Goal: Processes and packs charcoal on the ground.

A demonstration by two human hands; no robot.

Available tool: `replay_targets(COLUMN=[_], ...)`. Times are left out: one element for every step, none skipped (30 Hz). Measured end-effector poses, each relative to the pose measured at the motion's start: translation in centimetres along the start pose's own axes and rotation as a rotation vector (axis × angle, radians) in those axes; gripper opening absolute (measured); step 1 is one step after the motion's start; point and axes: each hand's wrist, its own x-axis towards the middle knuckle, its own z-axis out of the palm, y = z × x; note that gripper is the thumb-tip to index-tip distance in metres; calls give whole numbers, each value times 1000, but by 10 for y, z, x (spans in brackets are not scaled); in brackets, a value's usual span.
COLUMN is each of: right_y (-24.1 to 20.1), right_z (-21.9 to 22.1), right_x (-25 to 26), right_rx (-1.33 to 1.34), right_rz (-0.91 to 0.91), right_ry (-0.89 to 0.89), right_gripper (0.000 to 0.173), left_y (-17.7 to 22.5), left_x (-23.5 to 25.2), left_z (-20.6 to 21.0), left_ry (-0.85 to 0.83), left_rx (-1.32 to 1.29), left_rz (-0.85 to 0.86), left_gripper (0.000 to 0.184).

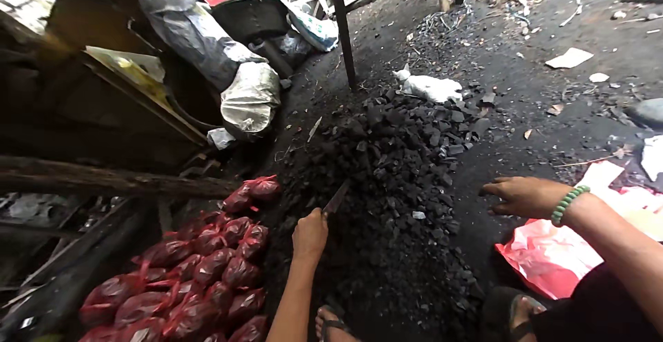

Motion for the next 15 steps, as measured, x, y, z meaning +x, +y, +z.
replay_targets(right_y=[-1,-2,-2,0,2,4,5,5,4,2,2,2,2,2,3], right_z=[0,0,0,0,-1,-1,-1,-1,-1,-2,-2,-3,-2,-1,0], right_x=[0,1,1,2,4,6,7,8,7,6,6,6,6,7,8], right_rx=[-3,-7,-12,-19,-27,-28,-24,-16,-8,-4,0,-8,-14,-22,-24], right_rz=[-1,0,1,0,-3,-7,-7,-3,6,16,21,25,21,18,13], right_ry=[-3,-7,-14,-25,-46,-60,-69,-74,-79,-82,-76,-90,-94,-94,-87], right_gripper=[40,40,41,42,43,43,44,44,44,44,43,44,44,44,44], left_y=[0,1,1,3,4,5,7,8,10,12,15,16,14,12,9], left_x=[1,3,6,9,14,19,24,29,33,36,38,37,35,32,30], left_z=[1,3,5,8,11,17,21,26,30,33,35,36,37,36,35], left_ry=[-3,-10,-23,-37,-51,-54,-51,-48,-47,-47,-41,-38,-49,-67,-89], left_rx=[-1,4,7,5,6,-1,-9,-17,-24,-28,-33,-37,-31,-18,-4], left_rz=[-7,-16,-24,-29,-33,-26,-16,-5,2,3,12,30,55,86,120], left_gripper=[32,31,31,30,31,31,30,31,31,31,31,31,30,29,29])
